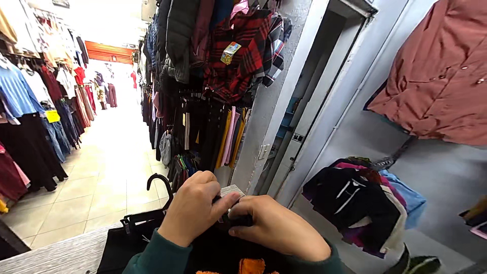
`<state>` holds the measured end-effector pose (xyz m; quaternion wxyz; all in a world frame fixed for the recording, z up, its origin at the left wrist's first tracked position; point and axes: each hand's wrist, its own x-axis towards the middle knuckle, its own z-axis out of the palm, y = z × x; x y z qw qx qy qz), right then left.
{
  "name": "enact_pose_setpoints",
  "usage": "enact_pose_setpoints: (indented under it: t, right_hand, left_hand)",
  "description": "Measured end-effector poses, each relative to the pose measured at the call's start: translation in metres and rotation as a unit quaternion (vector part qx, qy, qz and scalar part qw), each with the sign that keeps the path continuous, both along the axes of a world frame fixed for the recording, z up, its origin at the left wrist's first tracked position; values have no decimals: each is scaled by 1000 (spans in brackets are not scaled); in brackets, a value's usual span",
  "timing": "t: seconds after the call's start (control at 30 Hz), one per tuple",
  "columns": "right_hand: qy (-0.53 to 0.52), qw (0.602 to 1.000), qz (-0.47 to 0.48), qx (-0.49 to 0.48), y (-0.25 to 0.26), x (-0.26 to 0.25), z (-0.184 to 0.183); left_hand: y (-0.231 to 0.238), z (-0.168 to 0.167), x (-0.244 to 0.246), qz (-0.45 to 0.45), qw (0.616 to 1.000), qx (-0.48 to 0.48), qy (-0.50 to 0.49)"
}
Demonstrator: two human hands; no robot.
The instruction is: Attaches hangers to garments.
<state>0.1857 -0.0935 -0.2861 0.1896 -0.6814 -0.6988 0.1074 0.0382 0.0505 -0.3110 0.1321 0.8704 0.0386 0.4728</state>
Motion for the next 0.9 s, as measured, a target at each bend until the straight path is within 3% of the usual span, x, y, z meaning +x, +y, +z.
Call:
enact_pose_setpoints:
  t: [0.1,0.33,0.5,0.7,0.8,0.9]
  right_hand:
    - [-12,1000,25,9,-1,-2,0]
    - [-26,1000,-7,1,-8,-3,2]
    - [-69,996,-13,58,-3,-4,-6]
    - [-47,992,-116,-11,6,-9,-2]
    - [-63,993,-67,72,0,11,-13]
    - [-80,991,-17,102,1,36,-27]
  left_hand:
    - [-8,-3,9,36,997,44,-52]
    - [-10,-3,11,113,984,39,-130]
    - [-14,-7,17,143,978,52,-143]
    - [-15,-12,20,184,969,63,-149]
    - [-19,-9,25,207,968,49,-133]
    - [-23,3,7,171,985,4,-32]
